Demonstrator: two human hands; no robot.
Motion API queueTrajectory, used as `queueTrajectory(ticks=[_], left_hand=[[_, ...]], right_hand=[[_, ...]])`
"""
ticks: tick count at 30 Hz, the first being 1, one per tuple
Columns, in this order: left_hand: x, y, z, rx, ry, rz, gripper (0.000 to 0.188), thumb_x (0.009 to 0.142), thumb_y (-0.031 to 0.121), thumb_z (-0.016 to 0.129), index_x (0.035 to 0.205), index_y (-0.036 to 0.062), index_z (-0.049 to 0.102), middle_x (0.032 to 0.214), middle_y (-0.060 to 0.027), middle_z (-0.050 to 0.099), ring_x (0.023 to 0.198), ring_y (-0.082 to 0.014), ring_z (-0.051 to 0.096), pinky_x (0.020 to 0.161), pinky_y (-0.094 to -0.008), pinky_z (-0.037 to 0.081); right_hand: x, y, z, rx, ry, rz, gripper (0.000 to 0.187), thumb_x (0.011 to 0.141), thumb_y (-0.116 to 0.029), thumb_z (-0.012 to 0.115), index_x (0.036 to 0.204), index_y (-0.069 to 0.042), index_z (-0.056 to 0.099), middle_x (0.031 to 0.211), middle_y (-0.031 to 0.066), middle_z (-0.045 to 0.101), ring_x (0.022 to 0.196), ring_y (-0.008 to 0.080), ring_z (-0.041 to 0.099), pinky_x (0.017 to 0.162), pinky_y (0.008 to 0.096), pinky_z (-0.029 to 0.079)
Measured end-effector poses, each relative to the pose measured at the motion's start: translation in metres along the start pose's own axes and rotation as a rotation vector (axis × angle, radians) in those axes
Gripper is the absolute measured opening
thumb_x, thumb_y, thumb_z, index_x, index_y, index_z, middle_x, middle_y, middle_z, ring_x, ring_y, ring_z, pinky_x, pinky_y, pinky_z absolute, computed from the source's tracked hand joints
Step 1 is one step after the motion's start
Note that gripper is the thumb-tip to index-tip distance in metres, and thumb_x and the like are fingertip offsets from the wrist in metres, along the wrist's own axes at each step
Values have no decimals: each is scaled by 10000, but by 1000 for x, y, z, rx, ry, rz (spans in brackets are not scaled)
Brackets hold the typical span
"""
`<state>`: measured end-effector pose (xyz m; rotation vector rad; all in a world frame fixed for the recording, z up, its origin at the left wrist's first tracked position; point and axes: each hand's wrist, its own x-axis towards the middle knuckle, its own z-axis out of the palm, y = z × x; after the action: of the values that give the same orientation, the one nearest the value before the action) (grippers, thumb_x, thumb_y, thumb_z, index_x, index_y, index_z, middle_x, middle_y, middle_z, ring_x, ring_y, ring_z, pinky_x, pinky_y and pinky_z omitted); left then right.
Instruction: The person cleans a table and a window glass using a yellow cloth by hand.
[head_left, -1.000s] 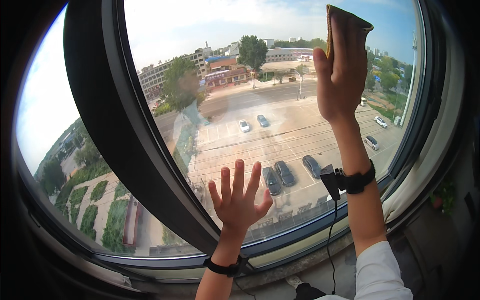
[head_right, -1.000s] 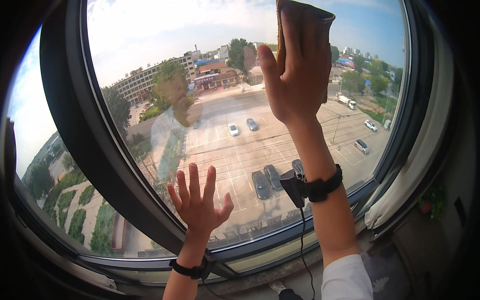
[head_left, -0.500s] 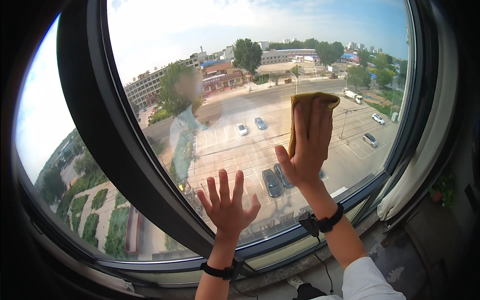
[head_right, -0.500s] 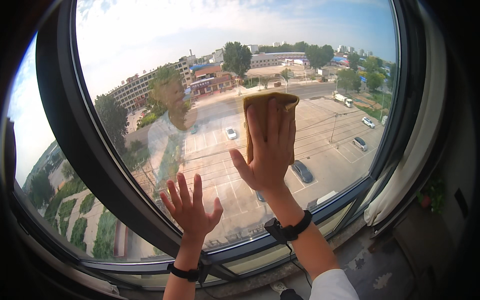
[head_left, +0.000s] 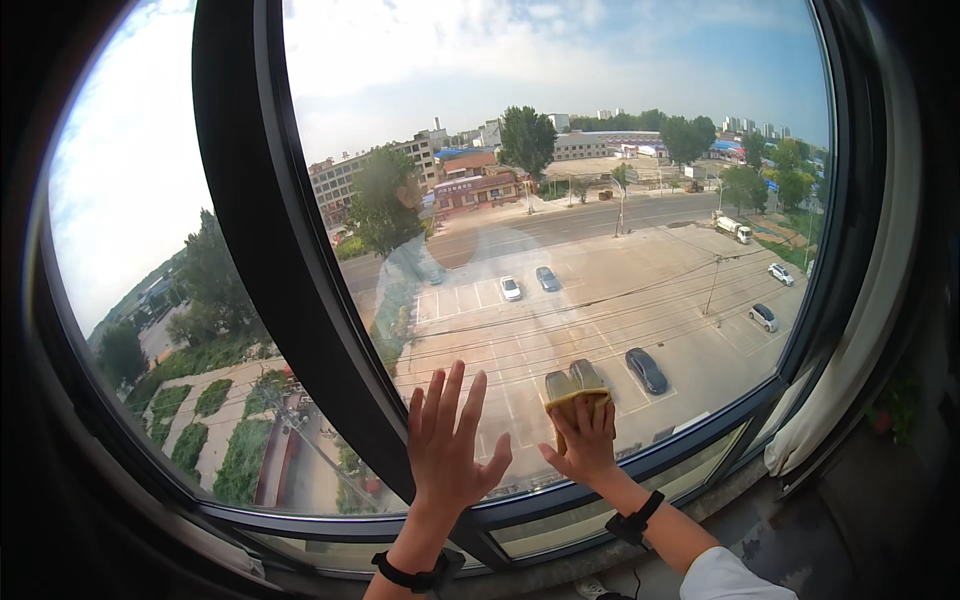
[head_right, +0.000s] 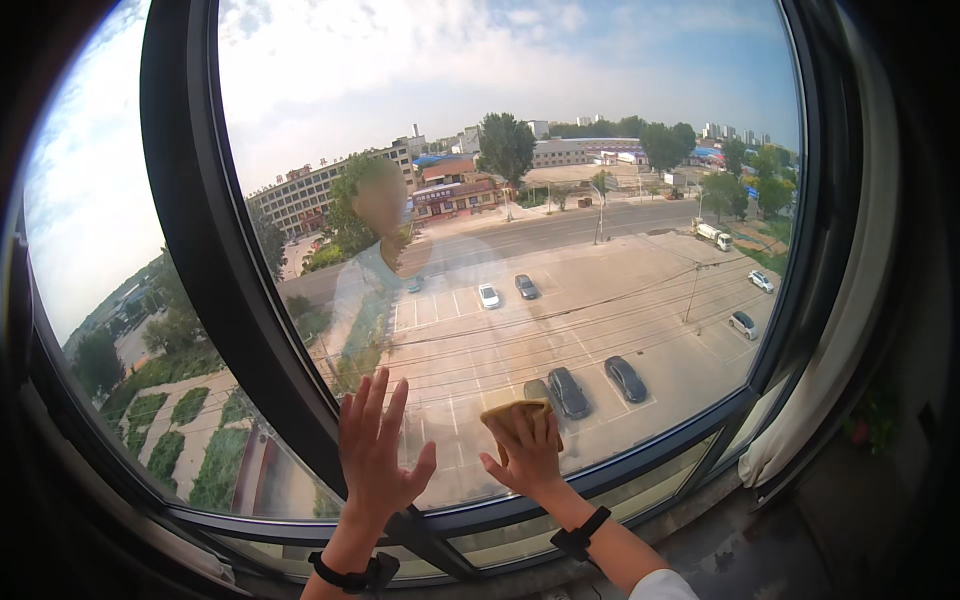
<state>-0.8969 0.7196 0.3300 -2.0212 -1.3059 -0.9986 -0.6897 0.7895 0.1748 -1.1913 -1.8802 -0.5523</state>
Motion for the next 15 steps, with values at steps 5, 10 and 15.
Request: queueTrajectory(ticks=[5,10,15], left_hand=[[-35,-32,-20,134,250,-34,752,684,213,710,1377,132,430,1487,-173,325,1402,-387,239,1128,-551,190],[-62,-17,-37,106,196,-377,857,726,265,687,1449,60,275,1525,-211,210,1422,-406,157,1129,-549,164],[-103,3,-30,54,135,-508,865,741,266,679,1456,46,245,1529,-212,192,1424,-408,146,1129,-544,155]], right_hand=[[134,-12,-76,48,155,-87,642,812,-498,596,1378,-214,489,1499,171,308,1351,443,248,1117,578,154],[272,-5,-149,-50,453,-194,677,881,-543,510,1446,-191,384,1529,153,264,1427,378,161,1145,537,121],[328,-38,-159,-45,614,-275,719,913,-616,428,1476,-182,326,1545,138,237,1445,341,135,1152,520,107]])
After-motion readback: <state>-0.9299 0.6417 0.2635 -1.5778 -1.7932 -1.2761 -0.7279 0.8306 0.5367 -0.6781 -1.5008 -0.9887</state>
